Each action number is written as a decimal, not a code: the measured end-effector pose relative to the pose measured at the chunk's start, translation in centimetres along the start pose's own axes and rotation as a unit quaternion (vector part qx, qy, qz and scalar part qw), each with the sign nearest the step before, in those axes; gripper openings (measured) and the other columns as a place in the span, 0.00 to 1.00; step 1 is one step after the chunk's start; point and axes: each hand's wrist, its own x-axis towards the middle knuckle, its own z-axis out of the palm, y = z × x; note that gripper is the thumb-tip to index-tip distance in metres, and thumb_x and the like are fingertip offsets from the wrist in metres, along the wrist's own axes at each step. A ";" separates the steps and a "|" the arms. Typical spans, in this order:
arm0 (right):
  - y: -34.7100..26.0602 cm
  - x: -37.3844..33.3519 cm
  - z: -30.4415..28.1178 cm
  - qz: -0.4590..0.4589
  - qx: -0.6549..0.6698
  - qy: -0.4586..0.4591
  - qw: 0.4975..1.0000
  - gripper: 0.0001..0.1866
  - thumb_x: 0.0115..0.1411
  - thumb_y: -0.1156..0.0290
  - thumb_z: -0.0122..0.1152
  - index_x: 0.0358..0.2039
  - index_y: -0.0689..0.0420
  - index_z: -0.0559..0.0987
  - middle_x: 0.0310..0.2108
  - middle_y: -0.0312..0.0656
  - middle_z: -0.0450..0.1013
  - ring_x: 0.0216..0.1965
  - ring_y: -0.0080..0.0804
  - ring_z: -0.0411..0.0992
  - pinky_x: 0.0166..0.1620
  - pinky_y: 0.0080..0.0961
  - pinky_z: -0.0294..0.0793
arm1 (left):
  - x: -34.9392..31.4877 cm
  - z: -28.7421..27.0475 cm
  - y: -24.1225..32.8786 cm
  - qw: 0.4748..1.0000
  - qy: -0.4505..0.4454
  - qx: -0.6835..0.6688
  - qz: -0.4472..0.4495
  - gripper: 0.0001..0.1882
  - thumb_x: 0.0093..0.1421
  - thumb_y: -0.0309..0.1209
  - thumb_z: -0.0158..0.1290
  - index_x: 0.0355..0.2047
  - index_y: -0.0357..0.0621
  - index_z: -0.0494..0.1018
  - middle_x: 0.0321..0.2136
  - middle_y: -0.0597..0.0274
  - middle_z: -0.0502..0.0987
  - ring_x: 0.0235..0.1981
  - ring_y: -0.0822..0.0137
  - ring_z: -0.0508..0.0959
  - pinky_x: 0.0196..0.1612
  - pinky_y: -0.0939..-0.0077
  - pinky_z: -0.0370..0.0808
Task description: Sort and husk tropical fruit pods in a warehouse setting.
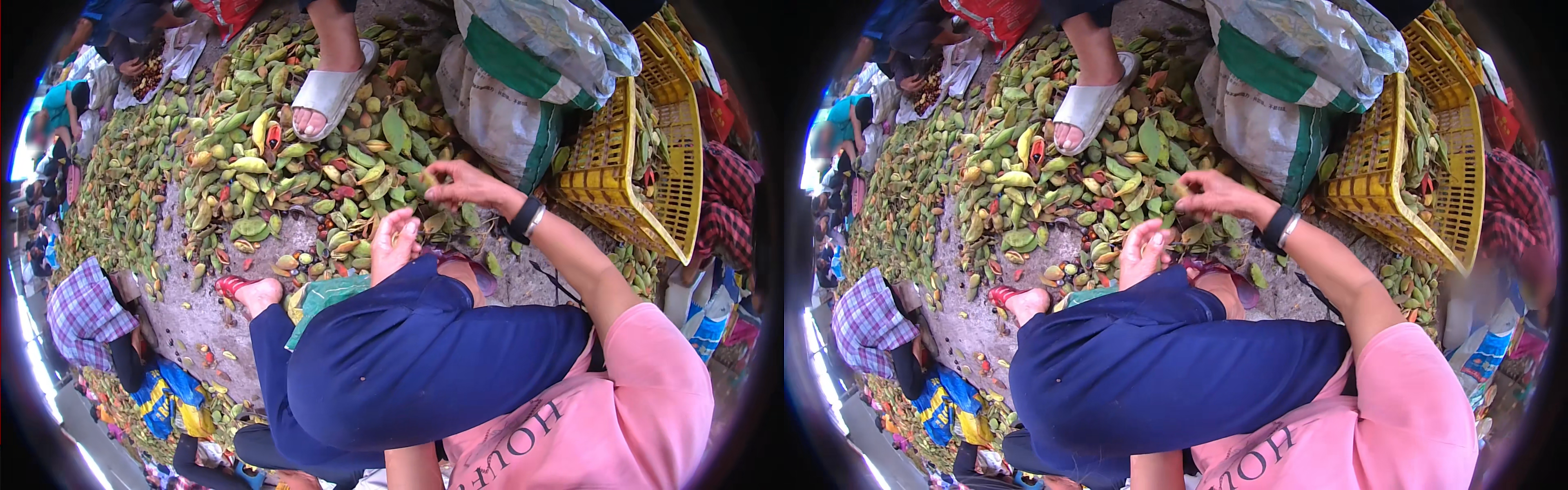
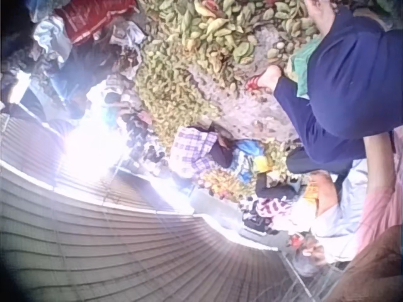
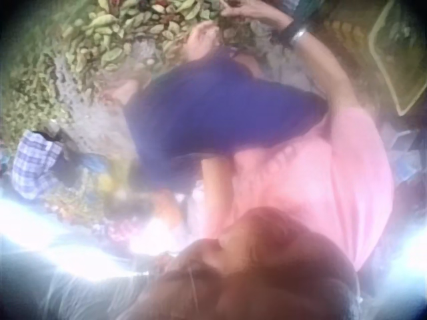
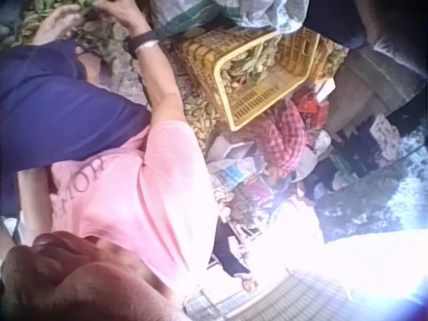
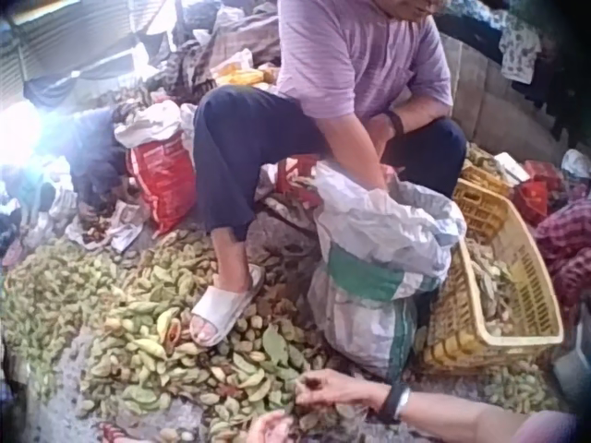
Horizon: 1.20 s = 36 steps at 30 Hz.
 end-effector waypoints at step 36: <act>-4.2 -5.4 5.5 -0.347 -0.346 0.121 0.863 0.06 0.52 0.77 0.59 0.31 0.59 0.75 0.28 0.43 0.68 0.31 0.46 0.71 0.32 0.36 0.71 | -1.2 -0.1 0.2 0.989 -0.009 -0.091 -0.115 0.09 0.61 0.33 0.60 0.33 0.45 0.70 0.31 0.60 0.79 0.27 0.70 0.79 0.28 0.78 0.75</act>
